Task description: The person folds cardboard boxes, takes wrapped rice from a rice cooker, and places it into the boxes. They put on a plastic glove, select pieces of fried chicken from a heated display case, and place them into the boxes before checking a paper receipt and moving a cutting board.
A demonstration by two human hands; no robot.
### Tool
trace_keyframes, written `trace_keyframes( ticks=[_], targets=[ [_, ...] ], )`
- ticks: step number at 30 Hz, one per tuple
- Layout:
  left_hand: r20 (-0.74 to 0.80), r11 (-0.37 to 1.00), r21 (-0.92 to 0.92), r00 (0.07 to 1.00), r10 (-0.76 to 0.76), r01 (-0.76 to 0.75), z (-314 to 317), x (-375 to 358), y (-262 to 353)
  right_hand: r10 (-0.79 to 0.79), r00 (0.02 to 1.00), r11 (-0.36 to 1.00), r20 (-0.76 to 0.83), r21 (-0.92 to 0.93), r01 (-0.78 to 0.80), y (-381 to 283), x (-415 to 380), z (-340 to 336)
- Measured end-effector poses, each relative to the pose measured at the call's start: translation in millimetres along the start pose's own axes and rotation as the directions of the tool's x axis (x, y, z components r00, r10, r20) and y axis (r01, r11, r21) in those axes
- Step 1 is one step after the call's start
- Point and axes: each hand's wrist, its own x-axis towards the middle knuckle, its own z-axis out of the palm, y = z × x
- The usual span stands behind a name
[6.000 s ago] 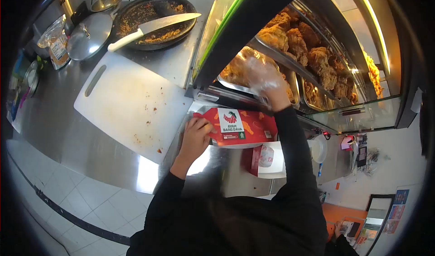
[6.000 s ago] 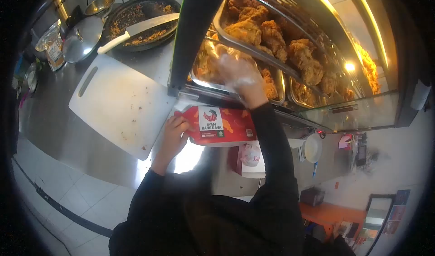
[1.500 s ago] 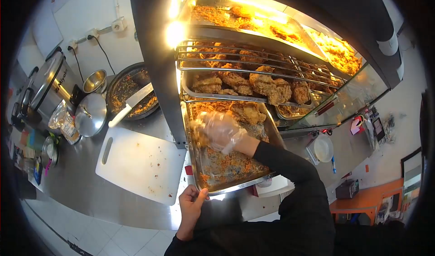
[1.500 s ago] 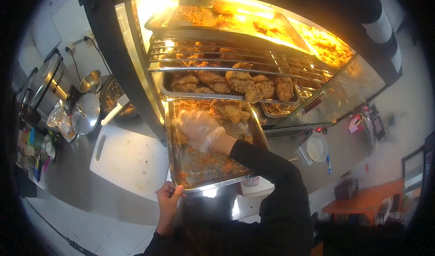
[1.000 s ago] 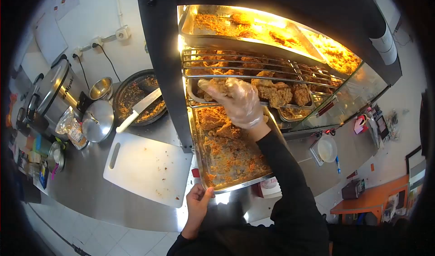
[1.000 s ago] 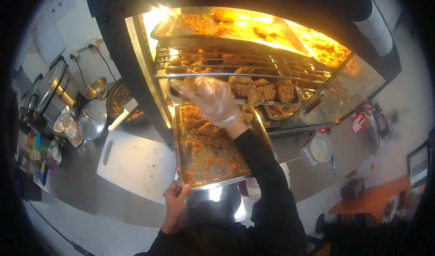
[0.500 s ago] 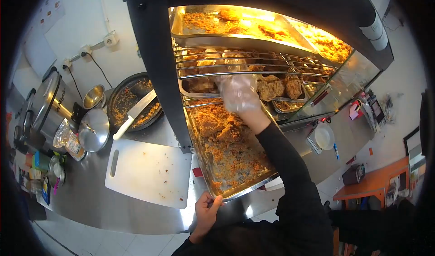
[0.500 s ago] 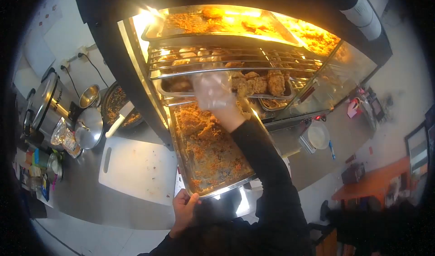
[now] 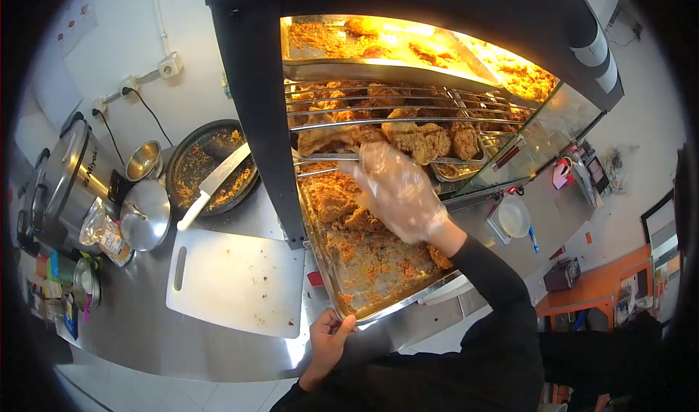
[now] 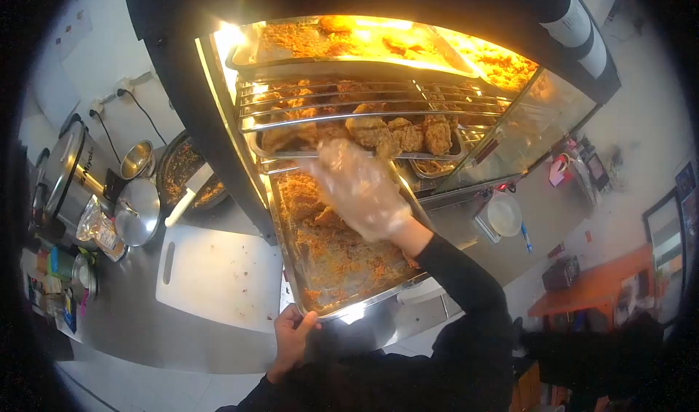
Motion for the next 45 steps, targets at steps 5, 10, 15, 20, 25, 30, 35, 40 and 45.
trace_keyframes(
  ticks=[5, 10, 15, 20, 25, 30, 35, 40, 45],
  targets=[
    [-0.003, 1.000, -0.010, 1.000, 0.009, -0.009, -2.2, 2.6, -1.2, 0.126, 0.853, 0.991, 0.506, -0.022, -0.134, 18.9, -18.1, 18.6],
    [-0.013, 0.999, 0.041, 1.000, -0.013, 0.014, -2.5, 4.1, 2.3, 0.120, 0.929, 0.992, 0.351, -0.066, -0.103, 50.9, -25.8, 70.5],
    [0.000, 1.000, 0.026, 1.000, 0.006, -0.006, -5.8, 4.3, -0.5, 0.062, 0.977, 0.990, 0.202, 0.114, -0.087, 35.1, -30.7, 24.0],
    [-0.008, 1.000, -0.026, 1.000, -0.016, 0.016, -2.6, 4.7, 4.9, 0.286, 0.955, 0.619, -0.084, 0.776, -0.117, 26.0, -57.7, -26.4],
    [0.000, 0.999, -0.037, 1.000, 0.009, -0.009, -4.2, 5.4, 2.6, 0.665, 0.644, 0.737, -0.377, 0.466, -0.489, 56.9, -99.6, -19.7],
    [-0.018, 1.000, -0.025, 1.000, 0.001, -0.001, -3.1, 5.3, 0.3, 0.467, 0.575, 0.782, -0.671, 0.010, -0.623, 75.2, -58.1, 11.6],
    [0.002, 0.999, -0.012, 0.999, 0.051, -0.051, -6.6, 5.3, 0.1, 0.420, 0.524, 0.782, -0.741, 0.003, -0.623, 54.8, -18.1, 27.7],
    [-0.010, 1.000, 0.001, 1.000, -0.002, 0.002, -4.9, 3.2, 5.7, 0.422, 0.671, 0.897, -0.609, 0.171, -0.408, 76.3, -48.9, 26.6],
    [0.041, 0.998, -0.051, 0.999, -0.019, 0.021, -5.9, 3.5, -2.1, 0.329, 0.637, 0.847, -0.697, -0.081, -0.526, 105.2, -50.2, 22.0]
  ],
)
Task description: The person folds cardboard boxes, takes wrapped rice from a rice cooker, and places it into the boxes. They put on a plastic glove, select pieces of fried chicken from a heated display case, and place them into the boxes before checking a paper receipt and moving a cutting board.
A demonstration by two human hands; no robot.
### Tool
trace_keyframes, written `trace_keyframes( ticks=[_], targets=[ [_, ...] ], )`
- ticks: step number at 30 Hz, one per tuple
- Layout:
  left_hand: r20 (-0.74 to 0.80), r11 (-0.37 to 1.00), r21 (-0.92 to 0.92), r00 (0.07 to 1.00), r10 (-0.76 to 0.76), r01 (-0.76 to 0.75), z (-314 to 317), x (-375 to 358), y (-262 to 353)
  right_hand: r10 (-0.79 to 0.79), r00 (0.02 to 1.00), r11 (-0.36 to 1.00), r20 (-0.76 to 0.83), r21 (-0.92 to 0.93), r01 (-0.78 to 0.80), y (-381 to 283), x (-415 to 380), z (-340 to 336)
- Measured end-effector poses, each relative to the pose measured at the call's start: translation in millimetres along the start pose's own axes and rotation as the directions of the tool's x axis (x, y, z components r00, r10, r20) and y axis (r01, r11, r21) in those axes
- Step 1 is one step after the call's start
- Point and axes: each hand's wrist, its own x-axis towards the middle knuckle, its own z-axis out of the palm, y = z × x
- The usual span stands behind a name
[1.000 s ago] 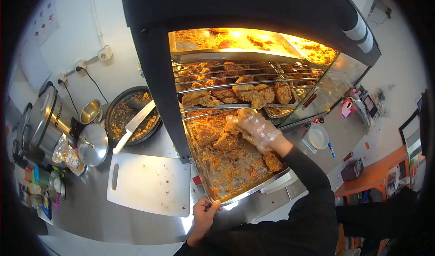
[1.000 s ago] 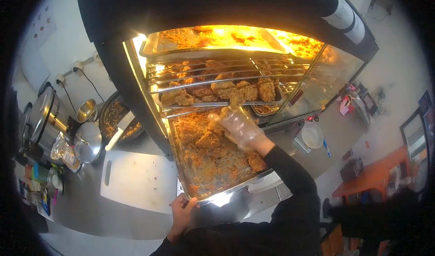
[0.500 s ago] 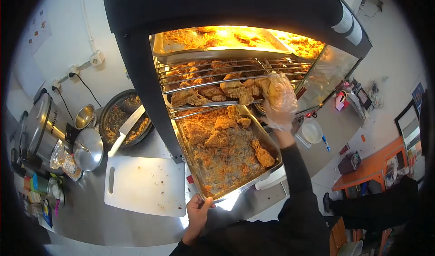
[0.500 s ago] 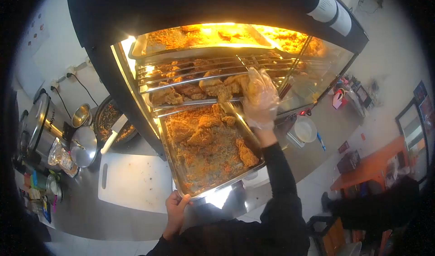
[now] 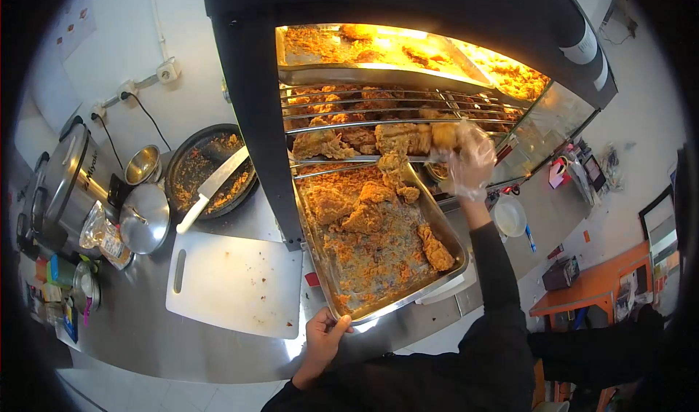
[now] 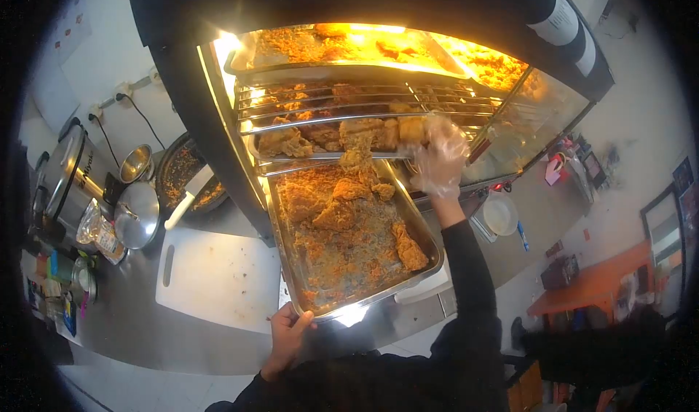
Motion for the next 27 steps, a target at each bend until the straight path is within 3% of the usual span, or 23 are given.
trace_keyframes(
  ticks=[1, 2, 4, 6, 7, 8, 10, 11, 12, 13, 14, 16, 20, 22, 25, 27],
  targets=[
    [0.000, 1.000, -0.020, 1.000, -0.017, 0.017, 0.7, -0.9, 0.8, 0.060, 0.998, 0.989, -0.028, -0.135, -0.063, -2.2, 4.5, 1.8],
    [0.011, 1.000, -0.002, 1.000, -0.010, 0.010, 0.3, -1.3, 0.2, 0.287, 0.957, 0.948, -0.030, -0.134, -0.289, 1.6, 3.3, 19.5],
    [0.035, 0.999, 0.037, 0.999, 0.010, -0.011, -2.3, -0.1, -0.6, 0.393, 0.904, 0.909, 0.167, -0.220, -0.354, -3.7, 5.1, 25.6],
    [0.021, 1.000, 0.012, 1.000, 0.007, -0.007, 0.2, 0.4, 1.7, 0.329, 0.907, 0.941, 0.263, -0.177, -0.289, -4.6, -0.7, 25.2],
    [0.011, 1.000, -0.007, 1.000, 0.008, -0.008, 0.9, 0.8, 2.2, 0.286, 0.906, 0.956, 0.311, -0.150, -0.250, -7.4, -3.7, 24.0],
    [0.012, 1.000, 0.005, 1.000, 0.015, -0.015, -0.7, 1.7, 1.2, 0.152, 0.954, 0.986, 0.259, -0.106, -0.128, -18.0, -5.4, 11.6],
    [0.010, 0.999, 0.027, 1.000, 0.026, -0.027, -4.7, 3.7, -3.2, 0.029, 0.984, 0.999, 0.173, -0.029, -0.024, -43.7, -2.1, -23.4],
    [0.015, 0.999, 0.034, 1.000, 0.027, -0.028, -6.2, 5.2, -3.6, 0.047, 0.989, 0.999, 0.143, 0.011, -0.049, -59.8, 1.9, -37.8],
    [0.019, 0.999, 0.042, 0.999, 0.029, -0.030, -7.4, 7.4, -3.2, -0.220, 0.965, 0.975, 0.146, 0.003, 0.222, -65.6, -18.4, -45.5],
    [0.023, 0.998, 0.050, 0.999, 0.033, -0.034, -8.2, 9.8, -2.1, -0.469, 0.871, 0.880, 0.147, -0.008, 0.475, -68.3, -32.1, -47.1],
    [0.021, 0.997, 0.063, 0.999, 0.038, -0.039, -8.5, 11.3, -0.7, -0.558, 0.804, 0.826, 0.205, 0.236, 0.512, -82.6, -24.3, -45.0],
    [0.027, 0.995, 0.095, 0.999, 0.041, -0.043, -8.1, 13.2, 1.3, -0.708, 0.633, 0.627, 0.312, 0.690, 0.361, -111.0, -8.2, -40.2],
    [0.023, 0.997, 0.044, 0.998, 0.058, -0.059, -2.5, 19.3, -3.3, -0.635, 0.549, 0.733, 0.543, 0.649, 0.206, -146.4, -16.8, 15.4],
    [0.010, 0.998, 0.015, 0.998, 0.061, -0.062, 0.7, 24.1, -1.8, -0.595, 0.501, 0.706, 0.629, 0.707, -0.048, -150.8, -18.2, 35.3],
    [0.004, 0.989, 0.073, 0.992, 0.125, -0.125, -4.6, 37.0, -3.5, -0.434, 0.334, 0.647, 0.837, 0.547, -0.530, -143.4, -23.4, 75.4],
    [-0.024, 0.994, 0.044, 0.994, 0.106, -0.105, -6.7, 47.5, -1.4, -0.277, 0.168, 0.380, 0.946, 0.269, -0.885, -134.1, -34.0, 100.3]
  ],
)
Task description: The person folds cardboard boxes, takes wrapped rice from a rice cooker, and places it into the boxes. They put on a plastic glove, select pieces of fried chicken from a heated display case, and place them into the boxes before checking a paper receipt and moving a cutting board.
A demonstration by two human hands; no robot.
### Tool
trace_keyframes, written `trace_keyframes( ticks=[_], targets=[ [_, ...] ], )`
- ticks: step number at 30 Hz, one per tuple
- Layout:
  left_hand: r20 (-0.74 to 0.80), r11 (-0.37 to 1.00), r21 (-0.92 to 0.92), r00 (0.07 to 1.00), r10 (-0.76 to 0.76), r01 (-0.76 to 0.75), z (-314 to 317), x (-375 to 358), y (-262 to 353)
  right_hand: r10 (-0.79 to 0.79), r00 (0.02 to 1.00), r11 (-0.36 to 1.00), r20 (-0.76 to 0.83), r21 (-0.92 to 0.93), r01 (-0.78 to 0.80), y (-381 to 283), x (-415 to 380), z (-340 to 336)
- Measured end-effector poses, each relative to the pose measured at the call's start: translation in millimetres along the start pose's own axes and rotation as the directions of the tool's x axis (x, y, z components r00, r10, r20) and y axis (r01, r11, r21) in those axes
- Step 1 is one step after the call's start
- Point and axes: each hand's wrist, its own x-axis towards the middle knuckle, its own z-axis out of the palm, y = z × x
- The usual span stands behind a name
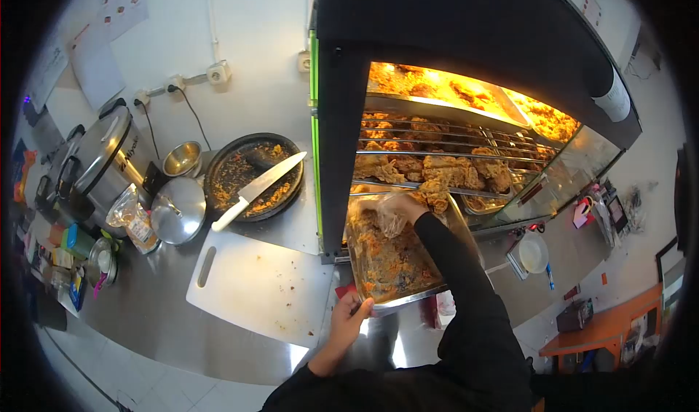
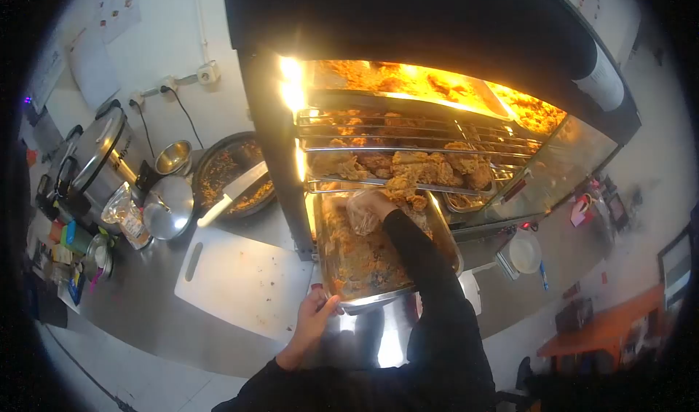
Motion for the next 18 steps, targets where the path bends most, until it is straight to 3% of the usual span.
trace_keyframes(
  ticks=[2, 5, 6, 8, 11, 13, 14, 15, 17, 18],
  targets=[
    [-0.035, 1.000, 0.006, 0.999, 0.006, -0.005, -2.3, 15.2, -0.8, 0.191, 0.981, 0.860, -0.039, 0.489, -0.148, 17.1, 10.8, -1.7],
    [-0.092, 0.998, -0.046, 0.995, 0.031, -0.035, 0.4, 37.5, -0.8, 0.325, 0.944, 0.558, -0.051, 0.817, -0.148, 31.3, 23.8, 0.1],
    [-0.124, 0.993, -0.114, 0.992, 0.003, -0.017, 0.7, 48.8, -15.0, 0.363, 0.931, 0.483, -0.050, 0.864, -0.141, 32.9, 28.0, 0.6],
    [-0.169, 0.990, -0.086, 0.981, 0.095, -0.110, 8.5, 58.7, -15.1, 0.438, 0.897, 0.382, -0.059, 0.915, -0.126, 33.7, 31.3, 4.8],
    [-0.175, 0.986, -0.095, 0.977, 0.118, -0.137, 12.8, 67.0, -11.7, 0.501, 0.860, 0.329, -0.099, 0.940, -0.084, 39.8, 33.2, 8.7],
    [-0.193, 0.974, -0.177, 0.975, 0.106, -0.141, 18.6, 66.7, -5.3, 0.114, 0.991, 0.429, -0.068, 0.903, 0.013, 63.1, 14.1, 8.9],
    [-0.159, 0.982, -0.093, 0.976, 0.149, -0.165, 14.8, 67.8, -8.6, -0.176, 0.983, 0.309, 0.049, 0.951, 0.008, 74.3, 10.1, 6.2],
    [-0.091, 0.986, -0.111, 0.989, 0.113, -0.123, 9.1, 65.7, -11.5, -0.113, 0.992, 0.318, 0.061, 0.948, -0.023, 85.9, 4.9, 3.5],
    [0.051, 0.990, -0.136, 0.998, 0.040, -0.033, -5.6, 55.7, -2.6, 0.015, 0.996, 0.323, 0.085, 0.943, -0.085, 43.4, -32.4, 8.7],
    [0.098, 0.994, -0.112, 0.995, 0.013, -0.002, -14.4, 46.2, 5.0, 0.061, 0.995, 0.397, 0.080, 0.913, -0.098, 8.9, -56.7, 13.3]
  ],
)
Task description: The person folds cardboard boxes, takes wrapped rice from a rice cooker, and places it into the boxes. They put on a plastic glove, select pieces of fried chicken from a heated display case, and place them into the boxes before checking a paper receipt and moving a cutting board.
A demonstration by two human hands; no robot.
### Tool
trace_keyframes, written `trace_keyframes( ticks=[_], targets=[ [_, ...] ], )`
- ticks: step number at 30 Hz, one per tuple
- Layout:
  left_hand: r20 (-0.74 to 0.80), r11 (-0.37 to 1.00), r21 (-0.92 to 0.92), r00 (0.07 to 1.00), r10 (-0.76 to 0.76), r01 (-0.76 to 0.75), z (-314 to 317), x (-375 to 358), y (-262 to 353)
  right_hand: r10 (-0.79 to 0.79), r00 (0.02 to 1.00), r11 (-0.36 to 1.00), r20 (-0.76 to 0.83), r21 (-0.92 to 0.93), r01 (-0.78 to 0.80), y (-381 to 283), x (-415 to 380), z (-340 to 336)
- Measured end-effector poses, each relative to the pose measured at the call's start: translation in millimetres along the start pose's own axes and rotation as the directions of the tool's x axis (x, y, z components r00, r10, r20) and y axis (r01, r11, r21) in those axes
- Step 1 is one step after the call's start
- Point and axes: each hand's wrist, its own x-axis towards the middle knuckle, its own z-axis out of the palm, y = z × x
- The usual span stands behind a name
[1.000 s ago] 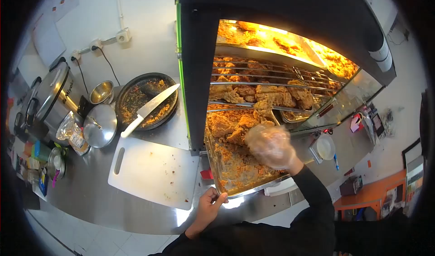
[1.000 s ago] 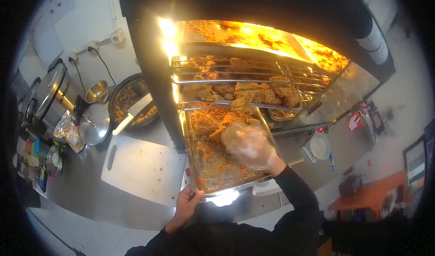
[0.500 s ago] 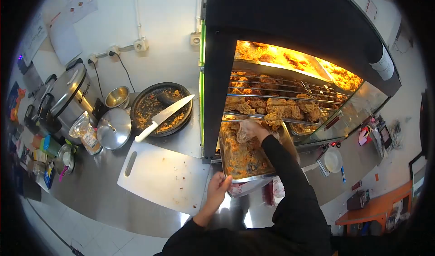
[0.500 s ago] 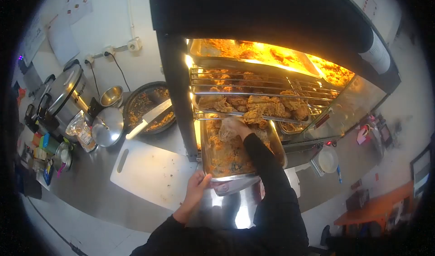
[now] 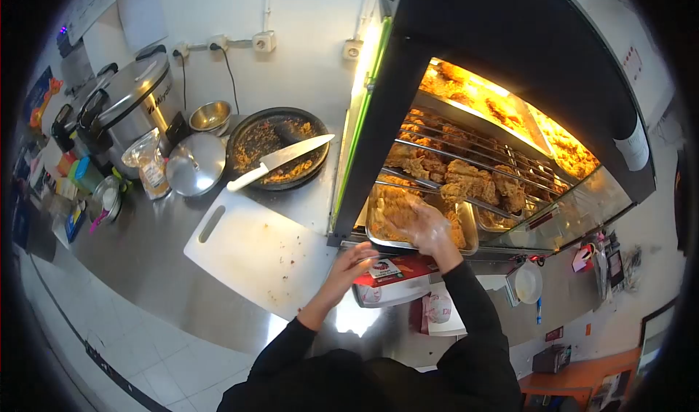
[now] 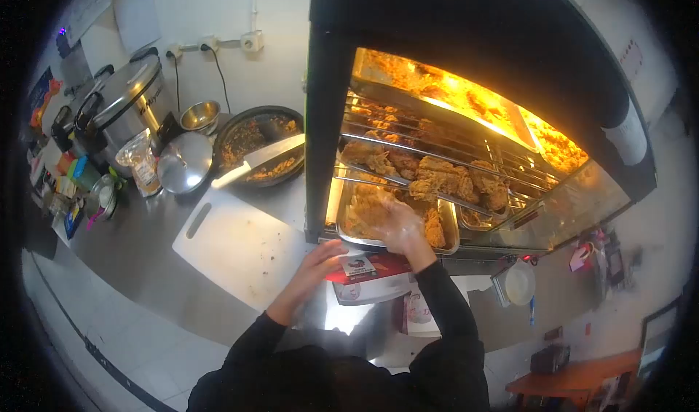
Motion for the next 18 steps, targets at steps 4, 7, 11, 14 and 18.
trace_keyframes(
  ticks=[4, 7, 11, 14, 18],
  targets=[
    [0.146, 0.974, 0.201, 0.980, -0.134, 0.104, -59.6, -27.4, 32.6, 0.081, 0.992, 0.996, -0.097, -0.040, -0.086, -0.4, -33.0, 5.5],
    [-0.060, 0.909, 0.410, 0.997, -0.054, 0.074, -136.1, -17.7, 57.6, -0.191, 0.980, 0.927, -0.062, -0.340, 0.160, 10.3, -52.8, -8.8],
    [-0.155, 0.214, 0.977, 0.746, 0.648, 0.017, -260.7, 46.2, 79.2, -0.303, 0.947, 0.951, -0.104, -0.100, 0.293, 46.2, -84.4, 27.6],
    [-0.058, -0.190, 0.959, 0.803, 0.593, 0.209, -314.6, 87.2, 91.8, -0.261, 0.955, 0.947, -0.139, 0.156, 0.281, 86.3, -103.2, 61.7],
    [0.066, -0.373, 0.917, 0.871, 0.487, 0.140, -334.9, 111.8, 87.7, -0.175, 0.984, 0.948, -0.023, 0.265, 0.175, 150.2, -70.7, 114.1]
  ],
)
